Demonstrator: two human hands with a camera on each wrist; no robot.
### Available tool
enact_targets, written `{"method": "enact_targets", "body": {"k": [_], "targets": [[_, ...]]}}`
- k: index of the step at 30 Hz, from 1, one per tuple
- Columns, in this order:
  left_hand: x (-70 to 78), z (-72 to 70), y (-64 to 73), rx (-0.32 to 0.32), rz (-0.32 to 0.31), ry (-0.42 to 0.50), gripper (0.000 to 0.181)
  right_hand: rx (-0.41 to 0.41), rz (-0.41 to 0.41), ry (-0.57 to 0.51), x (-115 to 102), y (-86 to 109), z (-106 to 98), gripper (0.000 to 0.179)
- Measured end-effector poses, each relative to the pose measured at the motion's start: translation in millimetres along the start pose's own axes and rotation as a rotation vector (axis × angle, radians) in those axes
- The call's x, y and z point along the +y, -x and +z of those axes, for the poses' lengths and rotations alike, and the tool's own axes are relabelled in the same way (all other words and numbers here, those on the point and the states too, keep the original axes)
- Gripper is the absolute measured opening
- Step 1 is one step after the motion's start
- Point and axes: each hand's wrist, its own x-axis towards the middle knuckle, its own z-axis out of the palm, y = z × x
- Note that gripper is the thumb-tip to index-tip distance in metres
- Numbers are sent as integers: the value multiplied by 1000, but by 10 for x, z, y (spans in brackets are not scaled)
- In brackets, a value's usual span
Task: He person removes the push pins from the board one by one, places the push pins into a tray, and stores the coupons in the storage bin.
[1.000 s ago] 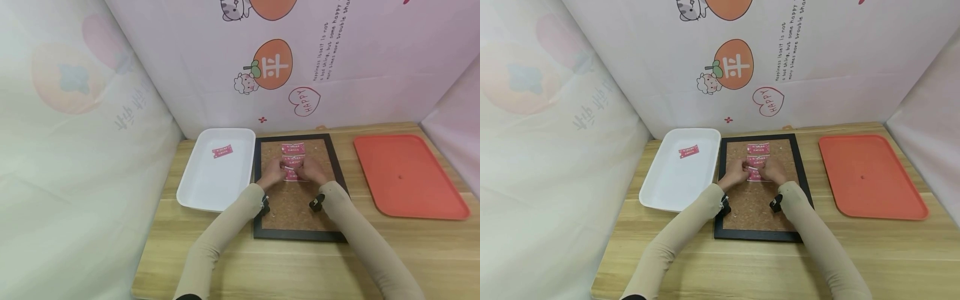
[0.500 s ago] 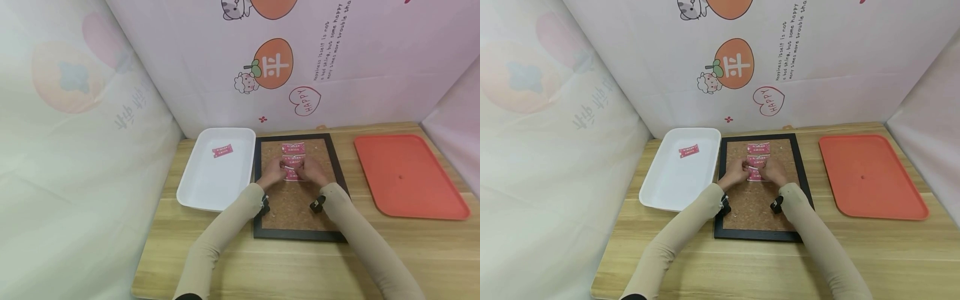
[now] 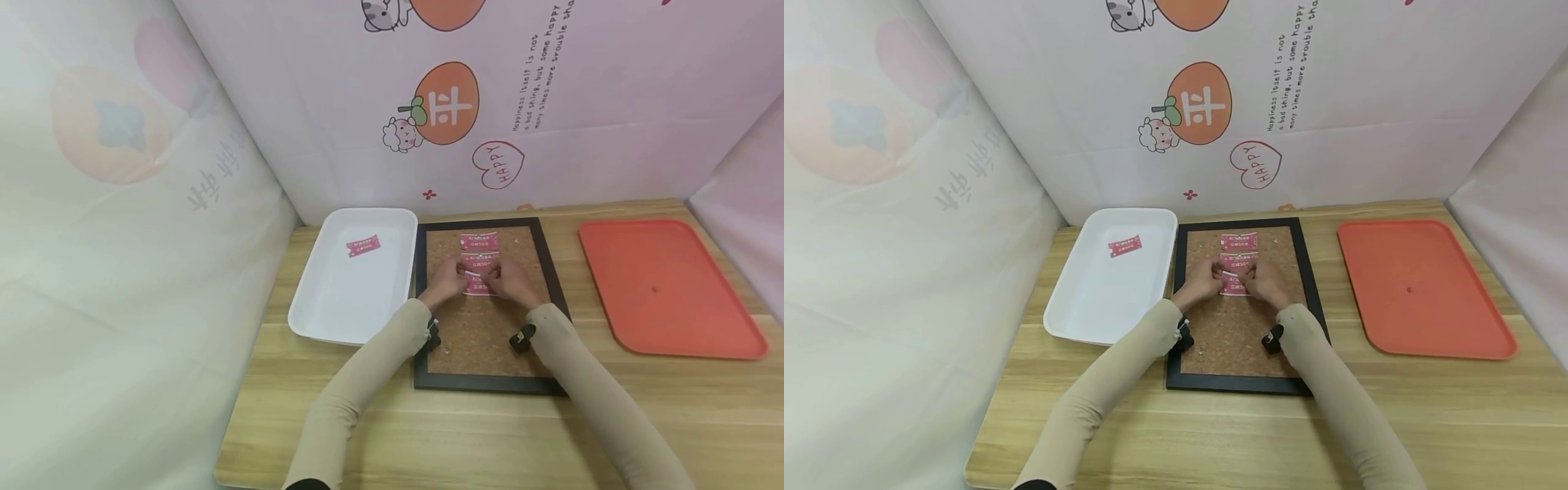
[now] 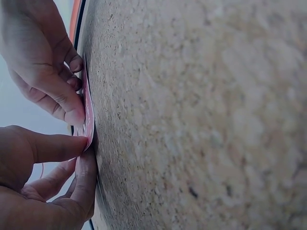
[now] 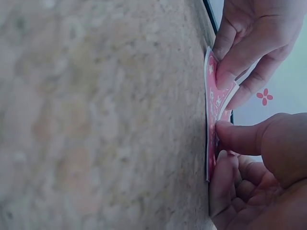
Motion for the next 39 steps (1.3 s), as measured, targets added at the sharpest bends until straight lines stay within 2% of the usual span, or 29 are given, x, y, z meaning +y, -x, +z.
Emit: {"method": "enact_targets", "body": {"k": [12, 17, 28, 39], "targets": [[21, -5, 39, 7, -25, -9, 29, -7, 3, -13, 9, -2, -8, 23], [28, -14, 50, 7, -15, -8, 29, -7, -19, -25, 35, -5, -8, 23], [5, -8, 37, 9, -19, -3, 24, -10, -13, -30, 54, -14, 1, 25], [-4, -3, 33, 7, -8, -7, 26, 3, -24, -33, 64, -16, 14, 23]]}}
